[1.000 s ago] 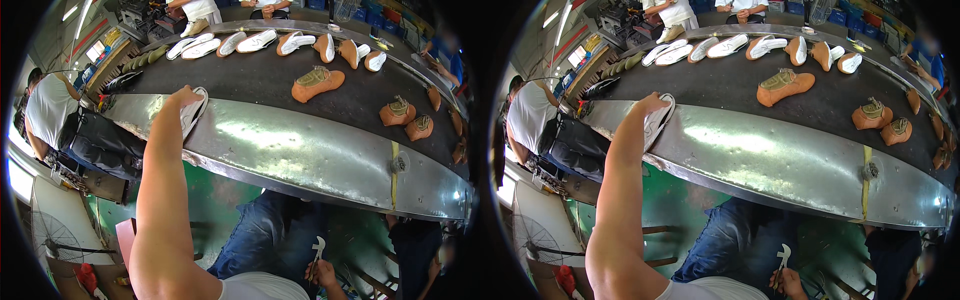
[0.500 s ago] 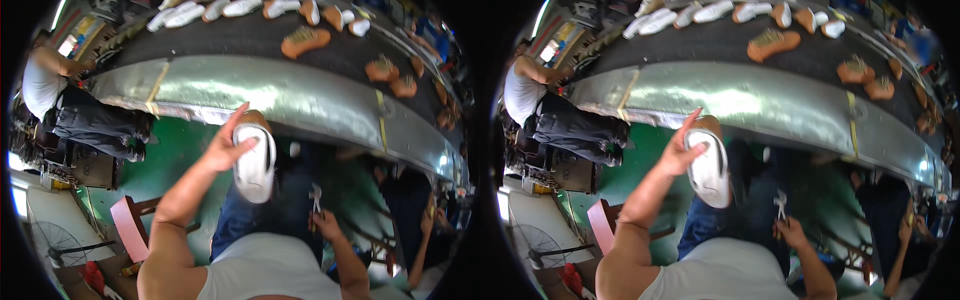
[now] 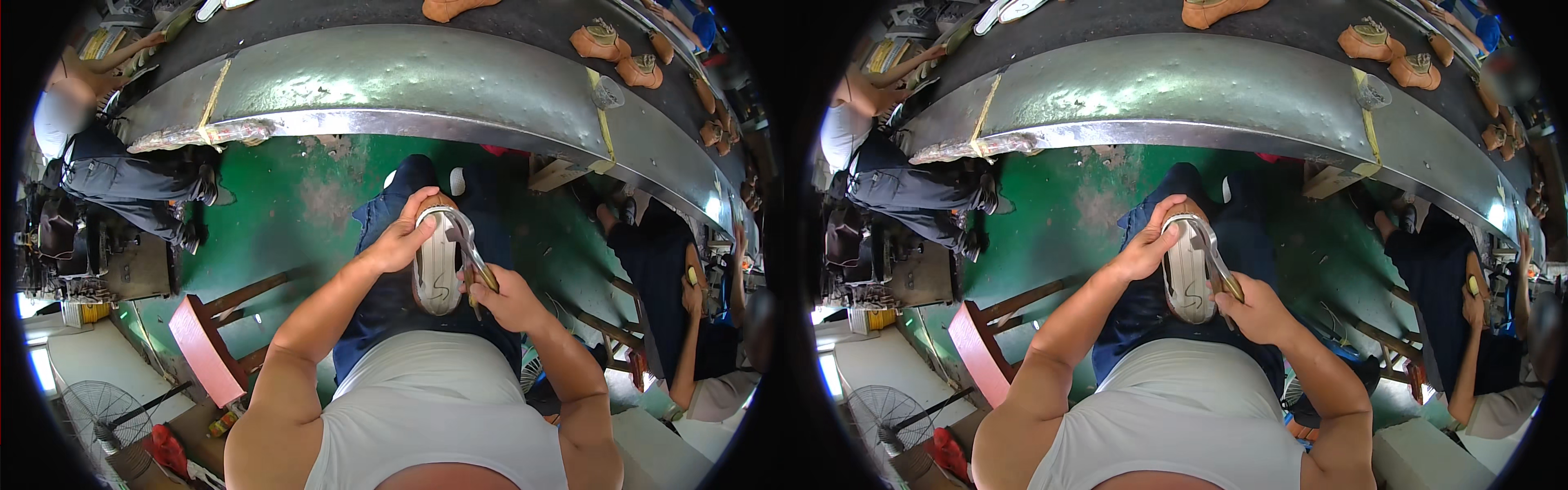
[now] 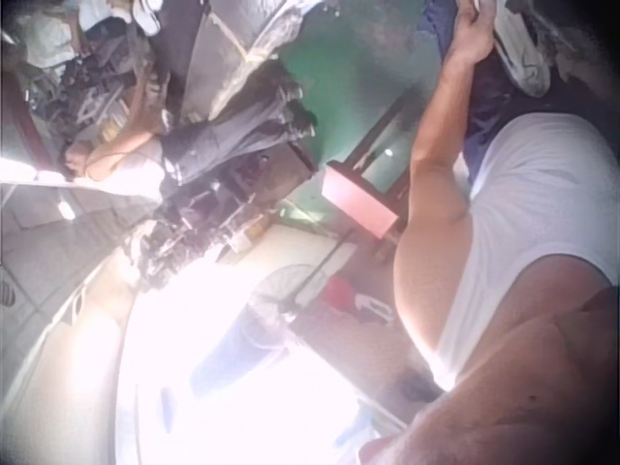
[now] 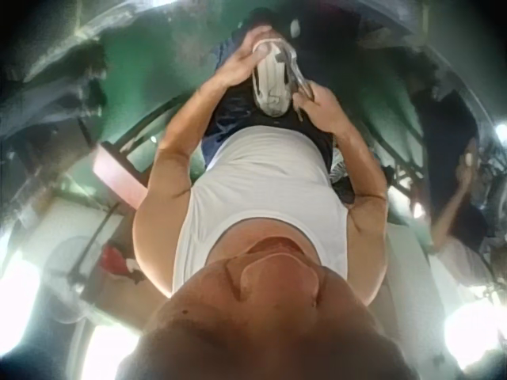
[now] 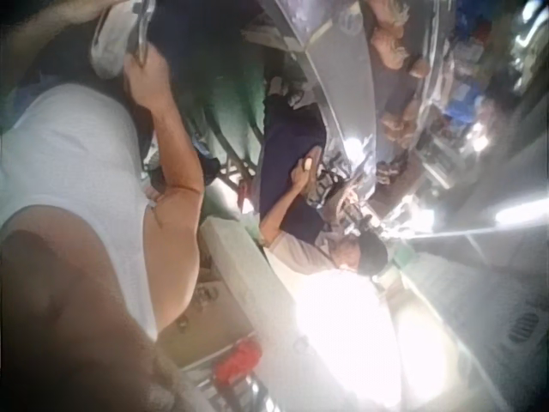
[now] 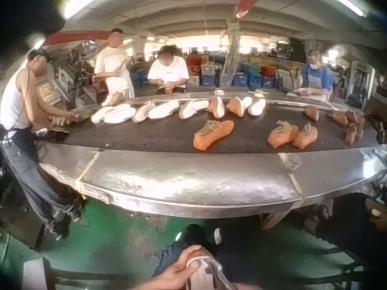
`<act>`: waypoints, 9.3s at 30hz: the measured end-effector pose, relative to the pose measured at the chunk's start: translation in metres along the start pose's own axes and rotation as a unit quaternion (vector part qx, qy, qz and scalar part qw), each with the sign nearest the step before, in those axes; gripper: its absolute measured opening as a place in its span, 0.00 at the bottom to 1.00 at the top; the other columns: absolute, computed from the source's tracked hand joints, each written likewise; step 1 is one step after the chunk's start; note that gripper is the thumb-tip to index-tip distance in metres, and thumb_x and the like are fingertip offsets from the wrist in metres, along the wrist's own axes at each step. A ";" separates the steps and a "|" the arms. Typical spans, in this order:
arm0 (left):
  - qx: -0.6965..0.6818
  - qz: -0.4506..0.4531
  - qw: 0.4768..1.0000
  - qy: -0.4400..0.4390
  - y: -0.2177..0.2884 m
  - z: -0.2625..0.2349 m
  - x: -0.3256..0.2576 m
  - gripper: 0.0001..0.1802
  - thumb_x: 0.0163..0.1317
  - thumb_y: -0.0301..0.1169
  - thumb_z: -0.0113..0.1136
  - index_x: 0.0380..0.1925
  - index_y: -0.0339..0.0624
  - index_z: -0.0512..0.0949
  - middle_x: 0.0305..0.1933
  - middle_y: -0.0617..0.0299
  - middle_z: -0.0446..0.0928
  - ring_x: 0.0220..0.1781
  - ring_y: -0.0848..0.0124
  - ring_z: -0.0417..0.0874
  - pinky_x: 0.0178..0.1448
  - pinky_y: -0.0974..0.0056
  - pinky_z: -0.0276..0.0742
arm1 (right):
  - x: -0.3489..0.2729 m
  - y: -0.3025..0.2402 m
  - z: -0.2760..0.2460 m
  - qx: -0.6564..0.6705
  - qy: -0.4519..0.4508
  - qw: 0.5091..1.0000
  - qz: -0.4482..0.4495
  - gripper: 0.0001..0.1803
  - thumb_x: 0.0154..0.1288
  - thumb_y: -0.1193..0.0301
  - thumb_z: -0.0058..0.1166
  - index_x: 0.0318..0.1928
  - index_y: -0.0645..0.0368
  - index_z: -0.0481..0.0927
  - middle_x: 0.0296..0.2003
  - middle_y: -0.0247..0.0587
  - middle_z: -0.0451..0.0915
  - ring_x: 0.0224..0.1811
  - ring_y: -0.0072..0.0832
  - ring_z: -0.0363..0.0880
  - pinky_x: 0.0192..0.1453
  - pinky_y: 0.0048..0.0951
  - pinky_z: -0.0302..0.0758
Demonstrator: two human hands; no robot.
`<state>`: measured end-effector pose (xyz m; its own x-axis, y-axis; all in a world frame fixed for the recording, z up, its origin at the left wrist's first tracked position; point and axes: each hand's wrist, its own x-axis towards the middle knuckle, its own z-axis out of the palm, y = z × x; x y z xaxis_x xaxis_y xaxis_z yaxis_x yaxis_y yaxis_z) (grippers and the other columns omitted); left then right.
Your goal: The person is trimming excess material from shoe soles using a pair of pliers and then placing the shoes on a conveyor belt in a shoe factory.
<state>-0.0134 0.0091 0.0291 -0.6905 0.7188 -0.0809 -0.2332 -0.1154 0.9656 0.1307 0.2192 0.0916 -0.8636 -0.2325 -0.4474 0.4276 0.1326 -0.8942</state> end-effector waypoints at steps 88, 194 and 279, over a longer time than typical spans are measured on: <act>-0.063 -0.164 0.982 0.065 -0.067 0.050 -0.053 0.45 0.58 0.19 0.68 0.73 0.38 0.57 0.67 0.58 0.71 0.69 0.69 0.71 0.74 0.64 0.62 | -0.004 0.020 -0.015 -0.648 0.110 0.731 -0.180 0.25 0.59 0.74 0.56 0.58 0.69 0.75 0.37 0.44 0.79 0.43 0.40 0.81 0.44 0.38 0.80; 0.238 -0.183 0.952 0.066 -0.058 0.046 -0.056 0.42 0.68 0.38 0.59 0.74 0.30 0.51 0.65 0.32 0.70 0.69 0.47 0.73 0.72 0.59 0.65 | 0.014 0.043 -0.004 -0.310 0.056 0.949 -0.008 0.22 0.75 0.56 0.45 0.40 0.67 0.74 0.34 0.64 0.80 0.37 0.61 0.79 0.44 0.53 0.75; -0.130 -0.317 0.926 0.158 -0.057 0.060 0.036 0.27 0.66 0.37 0.65 0.61 0.40 0.70 0.51 0.53 0.80 0.49 0.65 0.84 0.52 0.59 0.81 | -0.006 0.045 -0.079 0.106 -0.008 0.970 0.218 0.18 0.77 0.59 0.46 0.49 0.64 0.75 0.38 0.40 0.81 0.32 0.28 0.84 0.24 0.25 0.79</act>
<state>0.0161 0.0827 -0.0143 -0.5151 0.4666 -0.7190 -0.7890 0.0698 0.6104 0.1341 0.3024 0.0556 -0.5850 -0.2132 -0.7825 0.7979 0.0216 -0.6024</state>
